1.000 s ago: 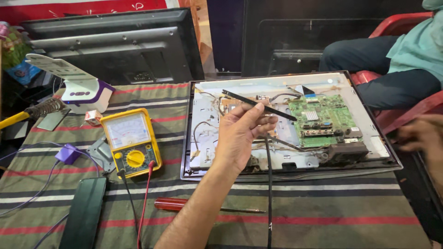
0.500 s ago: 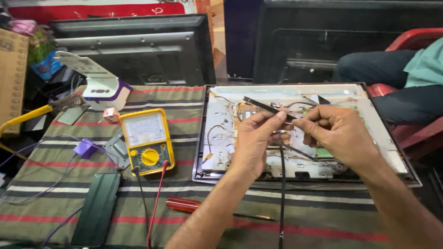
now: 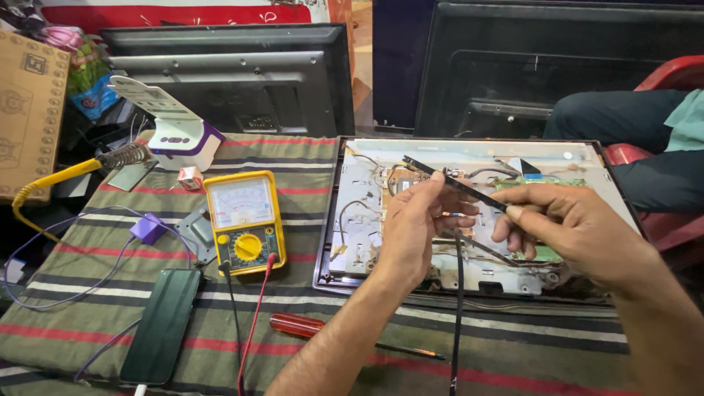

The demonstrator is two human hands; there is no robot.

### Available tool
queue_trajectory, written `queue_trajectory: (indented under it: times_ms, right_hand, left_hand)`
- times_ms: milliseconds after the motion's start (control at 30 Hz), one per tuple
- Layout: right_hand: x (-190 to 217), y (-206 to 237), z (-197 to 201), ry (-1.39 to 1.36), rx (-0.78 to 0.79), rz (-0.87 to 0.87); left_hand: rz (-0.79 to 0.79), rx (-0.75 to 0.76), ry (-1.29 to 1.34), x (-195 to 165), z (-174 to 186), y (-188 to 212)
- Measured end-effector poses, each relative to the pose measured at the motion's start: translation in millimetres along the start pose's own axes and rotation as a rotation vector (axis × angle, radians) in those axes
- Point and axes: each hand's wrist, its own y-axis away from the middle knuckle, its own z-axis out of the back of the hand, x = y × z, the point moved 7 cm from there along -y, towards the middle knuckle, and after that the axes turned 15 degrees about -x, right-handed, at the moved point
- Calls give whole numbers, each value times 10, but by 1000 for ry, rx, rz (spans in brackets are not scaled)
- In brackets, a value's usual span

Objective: The person uses a screwdriver to remove screws from a disassembled television chassis and detaches a long LED backlight strip. They then test the strip with multimeter probes, reposition it, and reattach it to the TV frame.

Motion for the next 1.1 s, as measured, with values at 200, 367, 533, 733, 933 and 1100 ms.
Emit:
queue_trajectory:
  times_ms: [200,367,533,733,933,1100]
  right_hand:
    - [-17,-71,208,16,-69,64]
    - [63,-77,386,77,-196,121]
    - [131,95,317,143,-214,244]
    - [-44,63,334,142,-293,339]
    - [-386,-89,307,-112,-231,325]
    - [-419,41,120,-395,-269,280]
  left_hand:
    - [-248,-170,-273,-171,175,-40]
    - [-715,-276,-617,-750,92,120]
    - [-704,-13,-780,-967,-46,326]
    - [-669,134,-901,-828,-83,349]
    - [-637,204,-815,-689,-19,309]
    - [-703,195,-829,-640,2,317]
